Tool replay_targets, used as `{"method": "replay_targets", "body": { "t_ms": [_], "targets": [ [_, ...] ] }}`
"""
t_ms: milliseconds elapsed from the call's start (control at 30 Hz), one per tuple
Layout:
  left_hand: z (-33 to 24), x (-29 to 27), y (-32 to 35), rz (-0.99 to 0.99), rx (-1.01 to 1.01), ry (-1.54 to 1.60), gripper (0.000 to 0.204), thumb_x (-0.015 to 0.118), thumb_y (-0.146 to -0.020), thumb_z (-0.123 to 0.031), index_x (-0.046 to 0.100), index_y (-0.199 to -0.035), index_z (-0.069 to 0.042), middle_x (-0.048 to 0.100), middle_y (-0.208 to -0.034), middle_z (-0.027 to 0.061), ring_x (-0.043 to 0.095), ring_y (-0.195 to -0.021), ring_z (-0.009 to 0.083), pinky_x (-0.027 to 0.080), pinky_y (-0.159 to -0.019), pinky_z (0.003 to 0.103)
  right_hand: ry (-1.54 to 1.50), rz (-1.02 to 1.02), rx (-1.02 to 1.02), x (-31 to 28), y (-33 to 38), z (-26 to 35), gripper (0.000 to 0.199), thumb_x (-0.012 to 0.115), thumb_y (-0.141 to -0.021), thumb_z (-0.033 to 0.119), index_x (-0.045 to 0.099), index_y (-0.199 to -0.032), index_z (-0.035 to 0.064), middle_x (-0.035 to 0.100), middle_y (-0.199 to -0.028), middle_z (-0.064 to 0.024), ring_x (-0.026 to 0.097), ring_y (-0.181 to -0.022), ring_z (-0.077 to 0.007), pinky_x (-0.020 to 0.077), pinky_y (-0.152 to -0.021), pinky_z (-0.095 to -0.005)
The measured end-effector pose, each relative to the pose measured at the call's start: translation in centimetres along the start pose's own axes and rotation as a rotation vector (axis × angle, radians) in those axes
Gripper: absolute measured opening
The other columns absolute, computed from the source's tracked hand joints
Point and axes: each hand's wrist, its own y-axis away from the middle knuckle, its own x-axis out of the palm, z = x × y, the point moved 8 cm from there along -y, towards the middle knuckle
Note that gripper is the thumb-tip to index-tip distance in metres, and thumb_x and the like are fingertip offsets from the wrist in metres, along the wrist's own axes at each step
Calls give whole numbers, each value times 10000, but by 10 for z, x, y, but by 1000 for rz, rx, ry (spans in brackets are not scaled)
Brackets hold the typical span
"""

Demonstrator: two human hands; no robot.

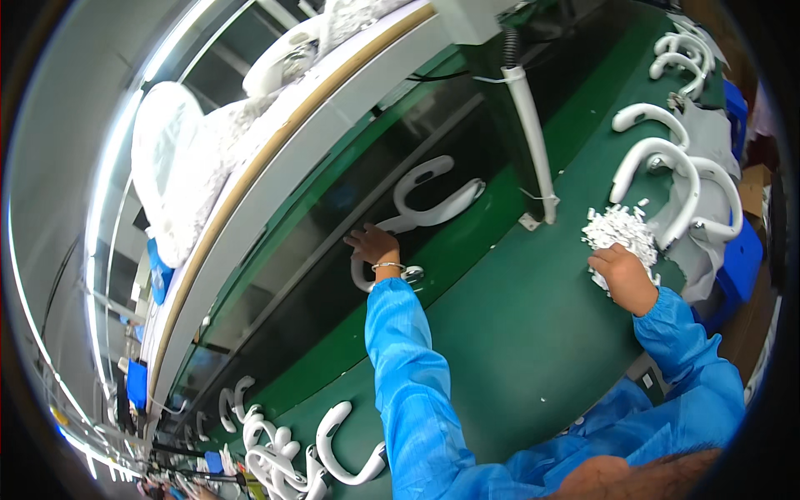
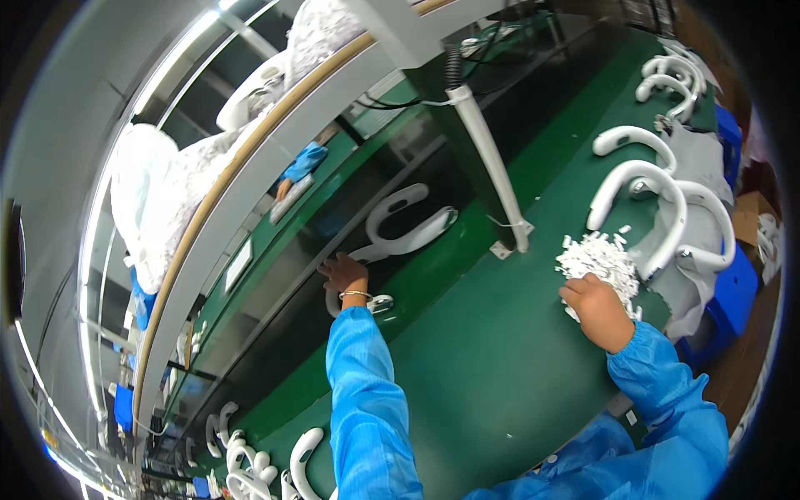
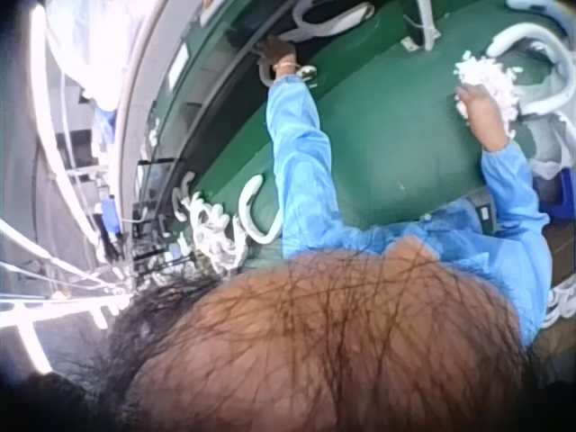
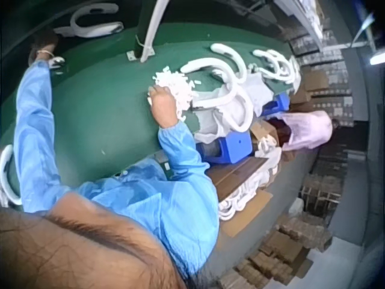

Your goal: The worker is assembling white U-shaped plastic components for neck massagers at a factory station.

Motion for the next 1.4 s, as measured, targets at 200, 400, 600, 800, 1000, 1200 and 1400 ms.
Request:
{"method": "replay_targets", "body": {
  "t_ms": [200,400,600,800,1000,1200,1400],
  "targets": [
    [87,87,-7,258,-246,269,328,539,-828,-204,581,-1110,-42,567,-1126,203,567,-1068,355,505,-757,524,249,141,-95,41,4,-7,43,562,-640,59,530,-622,36,507,-701,-96,521,-738,-258,466,-636,-354],
    [136,102,10,266,-134,482,206,569,-784,-160,606,-876,21,648,-881,226,647,-851,365,526,-741,439,-55,-38,-46,12,-23,14,71,626,-665,17,565,-701,23,584,-722,-114,577,-676,-302,478,-588,-351],
    [93,42,111,699,-549,1292,299,507,-841,-100,541,-1058,102,611,-959,222,648,-751,365,571,-523,428,-1034,33,535,3,-9,14,85,607,-797,16,606,-869,-31,632,-734,-75,604,-581,-113,486,-505,-233],
    [118,53,175,924,-991,2097,247,443,-892,-81,512,-1076,68,566,-953,196,592,-795,346,569,-631,432,-1271,61,470,4,-15,63,113,601,-810,33,595,-903,-30,638,-745,-85,618,-606,-136,502,-530,-239],
    [90,-39,246,941,-934,2476,259,490,-935,-176,537,-1127,-9,565,-1068,189,552,-1010,430,564,-823,456,-1454,108,358,-1,-9,105,222,602,-803,-13,633,-1017,-58,652,-862,-112,644,-750,-164,538,-682,-259],
    [57,-122,339,1220,-700,2395,406,526,-829,22,414,-1210,104,513,-1175,294,551,-1064,426,579,-795,449,-1514,210,292,9,-8,147,193,611,-796,-18,638,-982,-61,656,-849,-113,646,-739,-161,539,-662,-260],
    [30,-143,385,1170,-366,2330,459,598,-774,-37,464,-1207,40,576,-1069,136,621,-913,235,573,-770,362,-1420,270,254,21,7,162,130,627,-765,-23,673,-885,-45,663,-818,-87,636,-717,-135,513,-641,-236]
  ]
}}
